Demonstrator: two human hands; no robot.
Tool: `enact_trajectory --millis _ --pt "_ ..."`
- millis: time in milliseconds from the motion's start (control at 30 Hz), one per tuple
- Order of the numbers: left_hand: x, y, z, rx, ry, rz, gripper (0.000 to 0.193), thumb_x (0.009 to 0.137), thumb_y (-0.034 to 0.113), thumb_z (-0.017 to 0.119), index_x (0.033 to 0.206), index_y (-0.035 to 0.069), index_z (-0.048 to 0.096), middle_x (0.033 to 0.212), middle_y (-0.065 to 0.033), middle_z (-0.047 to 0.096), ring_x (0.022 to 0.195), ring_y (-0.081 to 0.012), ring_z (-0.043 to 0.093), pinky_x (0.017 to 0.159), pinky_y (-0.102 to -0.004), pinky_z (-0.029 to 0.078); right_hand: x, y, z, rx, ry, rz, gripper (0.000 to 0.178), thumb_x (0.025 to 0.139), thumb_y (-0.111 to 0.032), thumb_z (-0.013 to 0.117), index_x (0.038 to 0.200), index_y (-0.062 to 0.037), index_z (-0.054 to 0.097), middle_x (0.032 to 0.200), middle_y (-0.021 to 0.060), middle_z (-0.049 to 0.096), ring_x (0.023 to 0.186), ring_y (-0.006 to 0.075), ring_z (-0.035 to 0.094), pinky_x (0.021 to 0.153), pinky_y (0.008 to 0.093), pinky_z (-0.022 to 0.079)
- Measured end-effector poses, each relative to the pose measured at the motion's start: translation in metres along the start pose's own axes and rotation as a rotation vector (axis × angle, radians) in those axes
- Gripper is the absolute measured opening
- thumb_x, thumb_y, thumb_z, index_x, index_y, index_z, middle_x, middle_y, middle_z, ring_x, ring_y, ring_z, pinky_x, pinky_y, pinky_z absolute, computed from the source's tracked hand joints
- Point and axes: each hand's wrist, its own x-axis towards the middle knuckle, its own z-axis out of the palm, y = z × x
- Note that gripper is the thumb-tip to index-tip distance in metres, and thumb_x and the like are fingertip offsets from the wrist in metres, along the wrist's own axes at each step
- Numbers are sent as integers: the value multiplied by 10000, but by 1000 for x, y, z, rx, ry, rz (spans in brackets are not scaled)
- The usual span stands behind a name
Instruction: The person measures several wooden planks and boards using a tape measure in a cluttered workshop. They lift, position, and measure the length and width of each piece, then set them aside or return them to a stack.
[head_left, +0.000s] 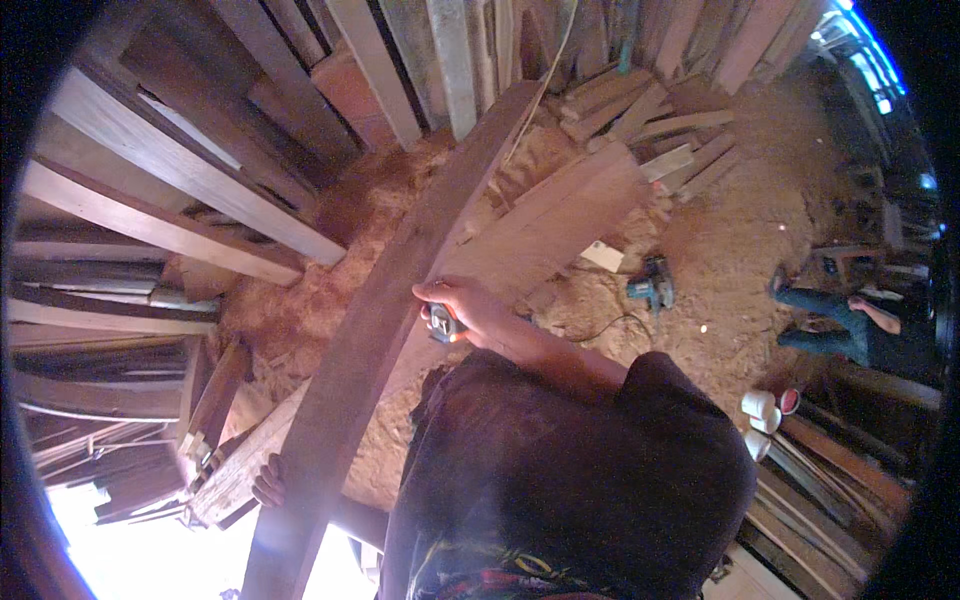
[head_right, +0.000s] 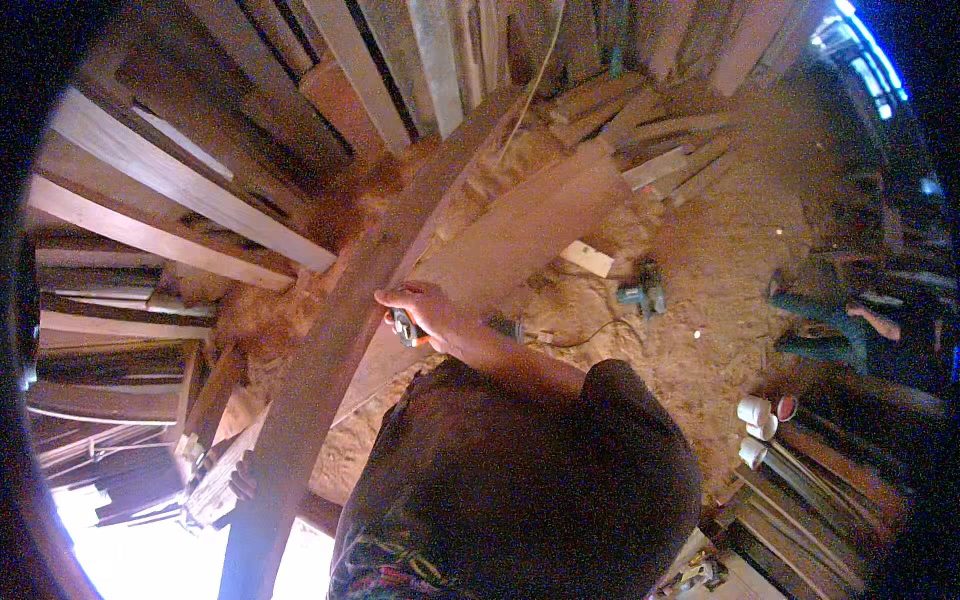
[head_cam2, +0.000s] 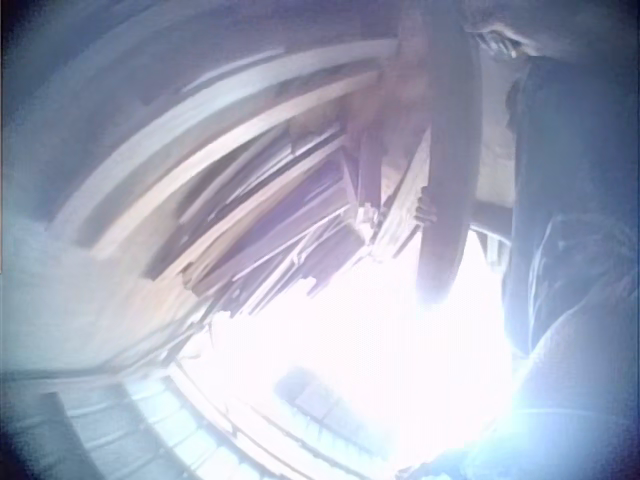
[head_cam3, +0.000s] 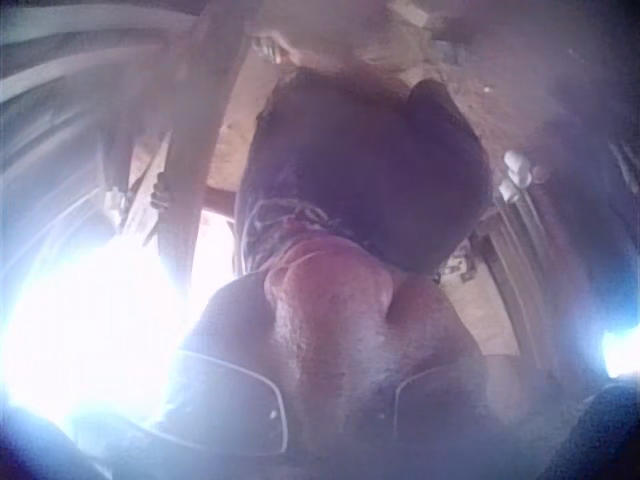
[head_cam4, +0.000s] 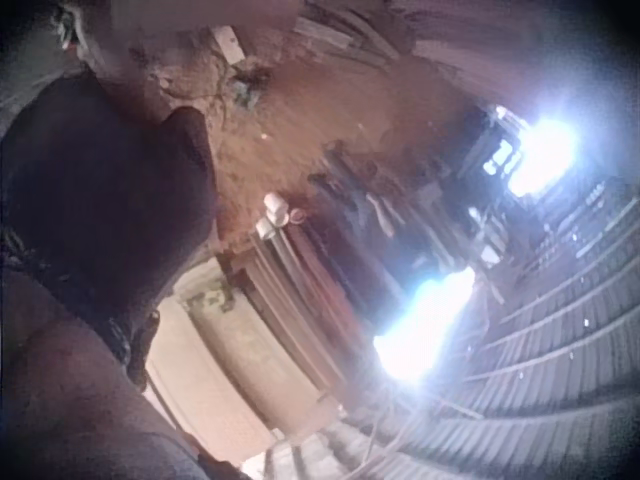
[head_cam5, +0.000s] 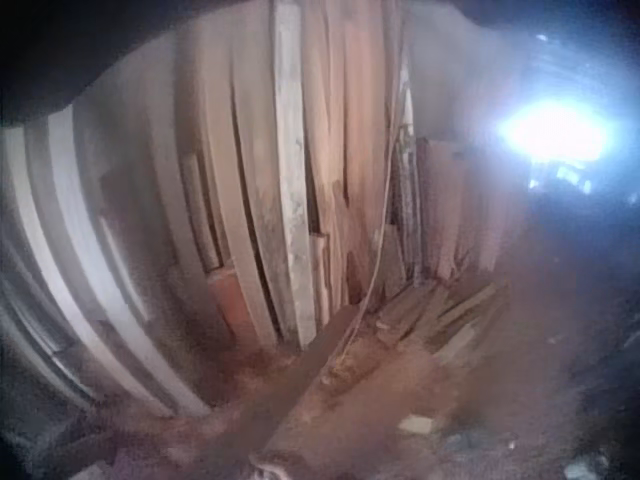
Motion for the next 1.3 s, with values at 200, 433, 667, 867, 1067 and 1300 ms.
enact_trajectory --millis 200,433,667,867,1067,1300 --pt "-4 -32 -72 19 49 -157 444 1040 407 498 1180 -2 602 1086 -163 649 960 -271 653 872 -410 516 -65 31 24 -258 197 -122 288 862 -359 804 862 -114 653 681 -8 632 509 80 520 407 270 354" --pt "-7 -53 -130 66 111 -285 486 1043 433 492 1200 -12 609 1122 -172 654 993 -274 654 906 -411 510 -86 81 45 -761 271 -284 277 891 -297 793 948 -41 706 822 23 681 736 99 613 678 277 479" --pt "-11 -59 -164 66 131 -345 528 1047 459 487 1221 -22 617 1158 -180 658 1025 -277 655 939 -413 504 -25 108 57 -1435 264 -634 677 822 -267 802 1404 -87 507 1296 177 552 1064 365 632 869 458 538" --pt "-27 -64 -188 54 196 -382 564 1049 481 482 1238 -31 624 1189 -187 662 1053 -279 655 968 -414 500 9 135 33 -1716 165 -623 621 819 -248 780 1376 -90 556 1401 167 478 1242 386 545 980 491 496" --pt "-65 -79 -183 5 275 -425 600 1052 504 478 1256 -40 630 1220 -195 666 1081 -282 656 997 -416 495 15 135 23 -1696 60 -802 570 819 -314 790 1313 -93 611 1356 214 542 1266 413 516 1050 503 443" --pt "-53 -135 -172 256 372 -475 775 964 644 558 1148 -105 644 1021 -180 714 825 -269 700 743 -379 588 31 119 24 -1713 -136 -739 857 687 -198 916 1429 -47 514 1404 229 466 1303 433 463 1091 511 404"
